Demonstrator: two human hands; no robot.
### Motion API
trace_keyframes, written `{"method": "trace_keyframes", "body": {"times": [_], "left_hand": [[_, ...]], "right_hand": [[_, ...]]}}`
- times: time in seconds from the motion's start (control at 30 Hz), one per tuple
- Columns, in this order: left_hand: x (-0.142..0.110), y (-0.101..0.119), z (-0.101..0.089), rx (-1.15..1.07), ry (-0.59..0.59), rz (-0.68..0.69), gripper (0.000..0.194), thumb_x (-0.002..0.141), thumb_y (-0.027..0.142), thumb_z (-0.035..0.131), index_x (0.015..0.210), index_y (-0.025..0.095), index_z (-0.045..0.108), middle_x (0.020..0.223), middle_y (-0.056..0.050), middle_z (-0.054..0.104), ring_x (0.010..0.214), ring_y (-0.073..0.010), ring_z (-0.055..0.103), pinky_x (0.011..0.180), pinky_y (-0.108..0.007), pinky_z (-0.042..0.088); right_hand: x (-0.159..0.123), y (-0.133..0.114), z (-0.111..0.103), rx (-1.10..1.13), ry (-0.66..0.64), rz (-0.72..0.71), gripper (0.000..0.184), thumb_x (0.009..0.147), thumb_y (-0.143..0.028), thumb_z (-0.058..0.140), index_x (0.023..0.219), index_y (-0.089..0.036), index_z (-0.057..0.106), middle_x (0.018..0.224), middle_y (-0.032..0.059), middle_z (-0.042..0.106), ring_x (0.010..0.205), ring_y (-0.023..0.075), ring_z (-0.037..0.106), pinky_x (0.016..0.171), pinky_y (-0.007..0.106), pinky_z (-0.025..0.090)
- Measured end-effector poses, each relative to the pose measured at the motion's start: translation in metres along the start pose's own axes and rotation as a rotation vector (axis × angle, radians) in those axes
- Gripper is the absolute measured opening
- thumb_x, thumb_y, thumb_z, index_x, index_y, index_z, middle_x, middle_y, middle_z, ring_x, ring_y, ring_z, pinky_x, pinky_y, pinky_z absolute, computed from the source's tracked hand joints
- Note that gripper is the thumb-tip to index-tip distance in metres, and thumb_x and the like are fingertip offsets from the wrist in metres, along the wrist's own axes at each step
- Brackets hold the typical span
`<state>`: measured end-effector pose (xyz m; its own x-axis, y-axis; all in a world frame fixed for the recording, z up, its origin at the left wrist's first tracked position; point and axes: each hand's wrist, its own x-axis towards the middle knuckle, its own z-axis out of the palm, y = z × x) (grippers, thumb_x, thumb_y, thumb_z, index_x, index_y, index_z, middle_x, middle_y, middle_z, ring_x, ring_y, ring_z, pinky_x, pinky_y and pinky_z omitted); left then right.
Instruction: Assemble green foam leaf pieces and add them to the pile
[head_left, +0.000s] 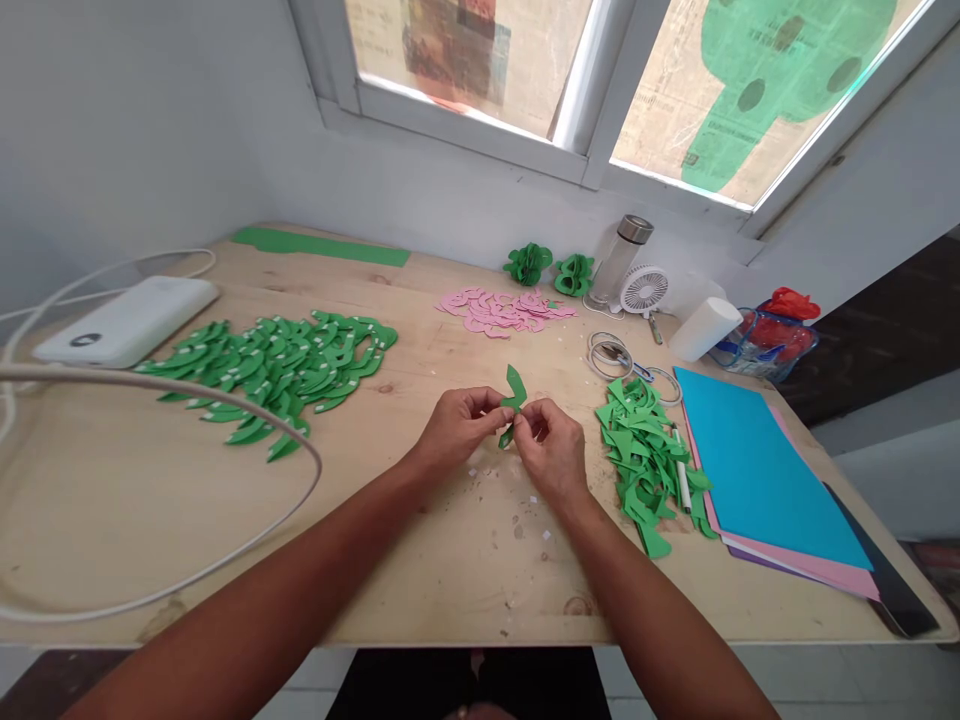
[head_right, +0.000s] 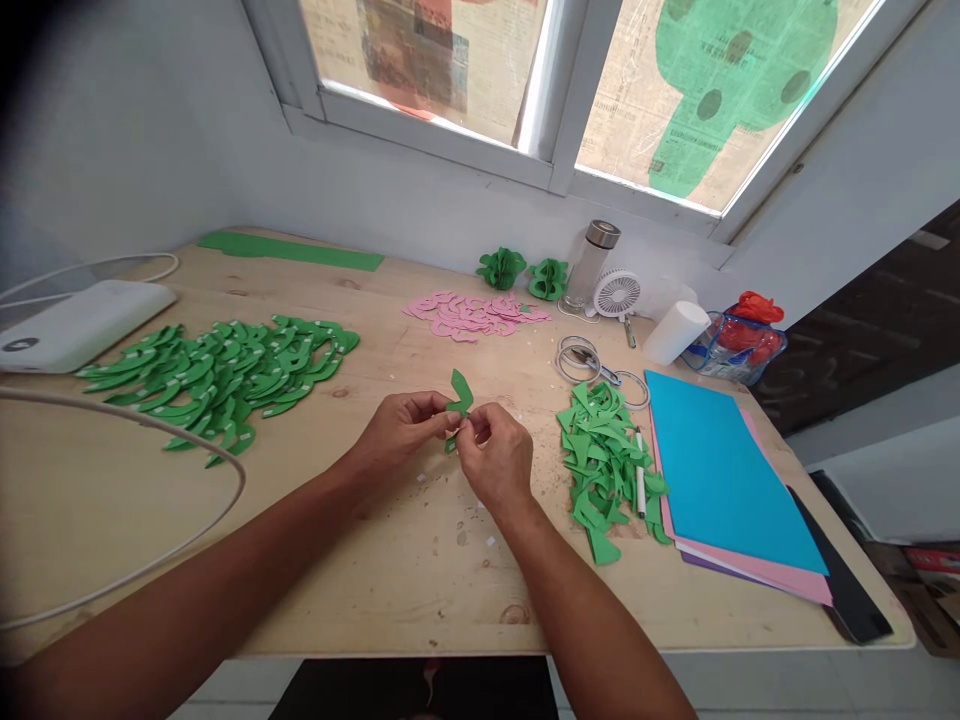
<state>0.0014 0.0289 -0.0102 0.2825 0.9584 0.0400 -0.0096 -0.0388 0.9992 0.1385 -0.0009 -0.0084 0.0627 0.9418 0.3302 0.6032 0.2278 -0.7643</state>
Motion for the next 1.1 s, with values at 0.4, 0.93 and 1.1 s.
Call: {"method": "trace_keyframes", "body": {"times": [0.4, 0.93, 1.1], "left_hand": [[-0.0002, 0.0, 0.0003, -0.004, 0.004, 0.004, 0.019, 0.069, 0.031, 0.063, 0.066, 0.013, 0.062, 0.058, 0.001, 0.057, 0.054, -0.0106, 0.05, 0.053, -0.023, 0.039], [0.0, -0.002, 0.0007, -0.011, 0.009, 0.026, 0.02, 0.067, 0.033, 0.064, 0.067, 0.013, 0.064, 0.059, 0.0, 0.058, 0.054, -0.0109, 0.051, 0.053, -0.023, 0.039], [0.0003, -0.0029, 0.0003, -0.003, -0.001, 0.034, 0.02, 0.068, 0.032, 0.064, 0.068, 0.013, 0.064, 0.06, 0.0, 0.057, 0.055, -0.0108, 0.05, 0.053, -0.022, 0.039]], "right_hand": [[-0.0001, 0.0035, 0.0016, -0.031, 0.008, -0.009, 0.008, 0.073, -0.02, 0.049, 0.067, -0.019, 0.055, 0.058, -0.0031, 0.055, 0.05, 0.0107, 0.047, 0.051, 0.022, 0.035], [0.0021, 0.0023, 0.001, 0.11, -0.031, 0.12, 0.013, 0.073, -0.026, 0.052, 0.062, -0.018, 0.053, 0.052, -0.0048, 0.05, 0.047, 0.0095, 0.043, 0.047, 0.021, 0.032], [0.0035, 0.0059, 0.0034, 0.187, -0.043, 0.155, 0.011, 0.07, -0.024, 0.051, 0.061, -0.018, 0.053, 0.052, -0.0047, 0.05, 0.047, 0.0096, 0.043, 0.046, 0.021, 0.032]]}}
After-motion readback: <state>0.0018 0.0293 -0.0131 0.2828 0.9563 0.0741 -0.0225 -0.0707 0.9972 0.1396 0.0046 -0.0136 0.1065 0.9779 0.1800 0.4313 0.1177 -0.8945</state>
